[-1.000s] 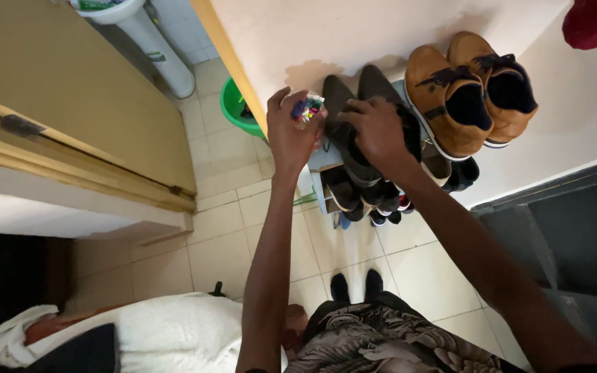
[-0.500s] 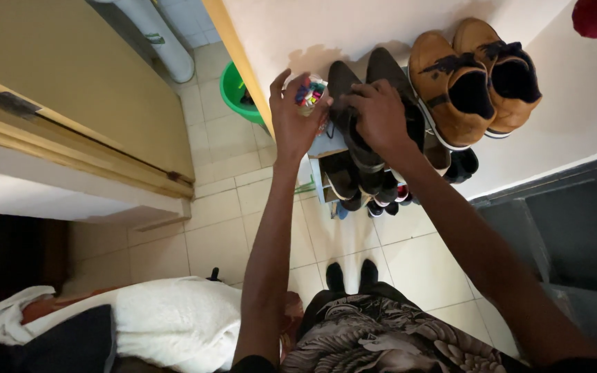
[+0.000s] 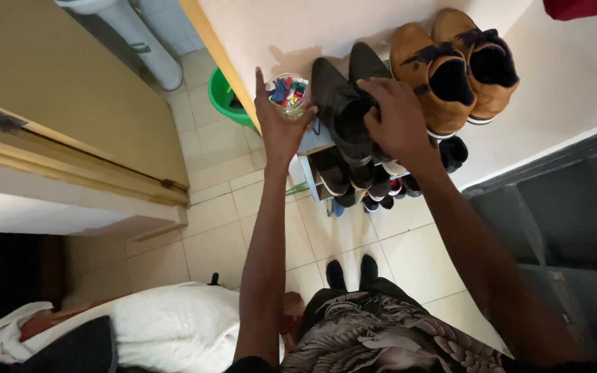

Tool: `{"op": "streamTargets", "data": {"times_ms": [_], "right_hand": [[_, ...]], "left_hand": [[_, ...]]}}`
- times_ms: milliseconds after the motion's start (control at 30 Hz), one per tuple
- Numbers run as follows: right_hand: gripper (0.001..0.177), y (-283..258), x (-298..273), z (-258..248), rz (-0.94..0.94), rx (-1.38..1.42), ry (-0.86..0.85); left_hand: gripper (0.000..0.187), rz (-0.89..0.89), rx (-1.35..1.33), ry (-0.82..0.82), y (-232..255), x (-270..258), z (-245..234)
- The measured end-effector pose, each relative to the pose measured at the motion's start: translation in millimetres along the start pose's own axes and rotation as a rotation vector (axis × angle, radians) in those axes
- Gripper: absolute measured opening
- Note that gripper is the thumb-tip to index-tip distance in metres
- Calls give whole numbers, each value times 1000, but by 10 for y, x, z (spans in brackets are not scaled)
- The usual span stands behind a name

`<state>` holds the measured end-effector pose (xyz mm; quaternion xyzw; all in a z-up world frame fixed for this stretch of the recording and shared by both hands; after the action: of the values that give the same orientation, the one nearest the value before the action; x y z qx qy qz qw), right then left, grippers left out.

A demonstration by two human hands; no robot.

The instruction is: Organizing shoes on a multi-tier rack and picking up small pins from the floor.

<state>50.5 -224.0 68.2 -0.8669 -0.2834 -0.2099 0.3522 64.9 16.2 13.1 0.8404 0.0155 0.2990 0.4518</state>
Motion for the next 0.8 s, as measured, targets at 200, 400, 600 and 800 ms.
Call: {"op": "streamTargets", "data": {"times_ms": [200, 400, 600, 800], "right_hand": [[40, 106, -116, -239, 74, 43, 91], [32, 335, -239, -547, 99, -75, 187], [29, 1029, -630, -1162, 36, -471, 376], [62, 1718, -666, -1298, 432, -119, 217]], "left_hand": [[133, -46, -145, 27, 248, -35, -109], [120, 24, -30, 182, 346, -155, -385], [116, -108, -26, 147, 37, -191, -480], [62, -225, -29, 385, 396, -786, -611]]}}
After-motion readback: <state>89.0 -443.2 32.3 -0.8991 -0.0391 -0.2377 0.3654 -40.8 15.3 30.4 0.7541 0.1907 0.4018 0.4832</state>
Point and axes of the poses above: each hand's wrist, its own x-axis towards the middle knuckle, its own z-axis out of the palm, y = z × x, the point moved 8 cm from there along x, towards the middle knuckle, and after that the axes turned 8 degrees about x, right-handed, at the moved point
